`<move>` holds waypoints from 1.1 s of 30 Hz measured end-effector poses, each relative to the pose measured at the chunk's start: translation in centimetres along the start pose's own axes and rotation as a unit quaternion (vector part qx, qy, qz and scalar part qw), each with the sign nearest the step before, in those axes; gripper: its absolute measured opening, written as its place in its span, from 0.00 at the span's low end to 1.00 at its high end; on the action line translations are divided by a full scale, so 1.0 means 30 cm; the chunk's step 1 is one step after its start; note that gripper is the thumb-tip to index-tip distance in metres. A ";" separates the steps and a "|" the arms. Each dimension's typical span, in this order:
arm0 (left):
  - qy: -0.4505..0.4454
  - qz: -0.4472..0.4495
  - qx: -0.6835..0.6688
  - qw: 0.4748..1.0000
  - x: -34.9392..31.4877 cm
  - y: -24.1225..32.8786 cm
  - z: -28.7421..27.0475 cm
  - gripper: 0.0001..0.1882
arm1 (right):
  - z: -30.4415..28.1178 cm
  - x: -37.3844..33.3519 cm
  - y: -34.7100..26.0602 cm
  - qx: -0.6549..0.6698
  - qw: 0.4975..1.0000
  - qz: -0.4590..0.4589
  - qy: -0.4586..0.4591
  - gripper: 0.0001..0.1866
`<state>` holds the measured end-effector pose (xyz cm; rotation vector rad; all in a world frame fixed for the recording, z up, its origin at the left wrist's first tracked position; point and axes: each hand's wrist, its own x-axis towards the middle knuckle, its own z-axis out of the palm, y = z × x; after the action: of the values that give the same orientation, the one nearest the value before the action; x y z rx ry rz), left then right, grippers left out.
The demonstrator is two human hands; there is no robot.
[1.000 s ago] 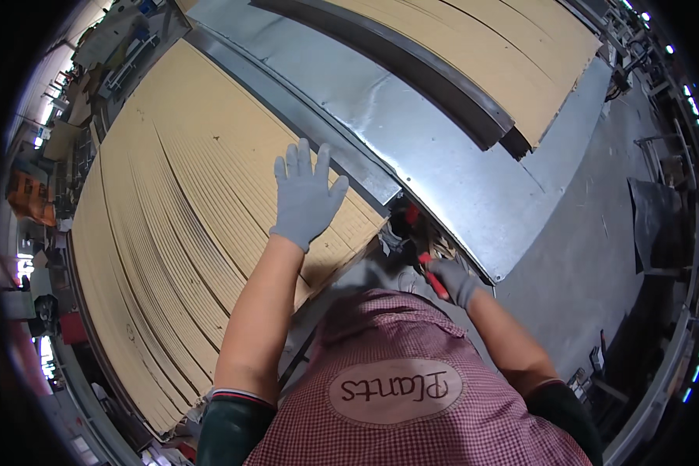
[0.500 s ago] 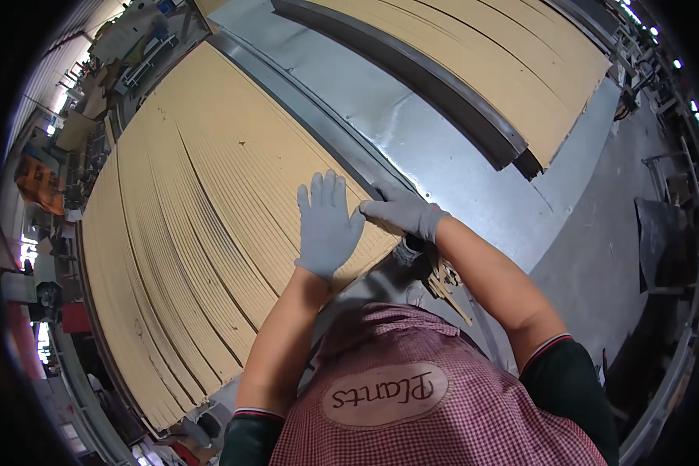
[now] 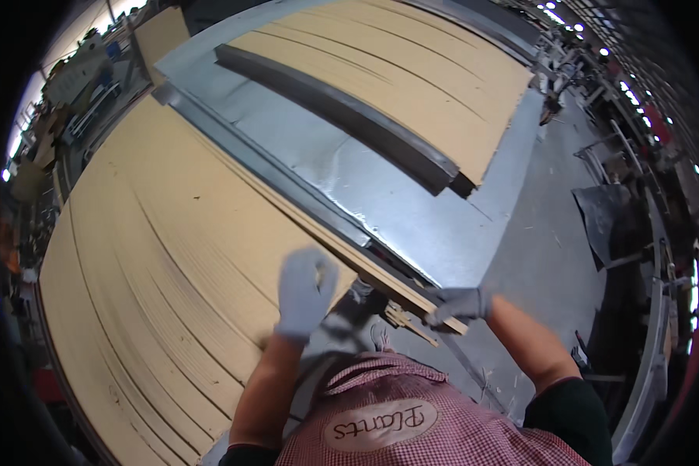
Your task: The recorder is organizing, moving, and securing bundles of bamboo or wood slats in a manufacturing facility.
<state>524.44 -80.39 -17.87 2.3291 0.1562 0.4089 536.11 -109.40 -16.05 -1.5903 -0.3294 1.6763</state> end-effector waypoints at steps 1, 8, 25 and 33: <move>-0.056 -0.080 -0.206 0.974 -0.068 0.105 0.063 0.07 | -0.003 -0.100 0.078 0.031 0.999 0.009 -0.006 0.47; -0.071 -0.200 -0.813 0.542 -0.223 0.289 0.452 0.31 | 0.143 -0.642 0.404 -0.122 0.988 -0.037 0.091 0.38; -0.327 -0.416 -0.668 0.523 -0.576 1.253 1.710 0.18 | 0.556 -1.426 1.883 0.132 0.925 0.226 0.275 0.32; -0.107 -0.542 -0.683 0.479 -0.420 0.720 1.973 0.11 | 0.271 -1.634 1.996 0.124 0.937 0.286 0.159 0.28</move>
<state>532.34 -138.02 -45.13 0.3378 0.7731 -0.3793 502.61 -179.59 -18.75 -1.8262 0.5435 1.7388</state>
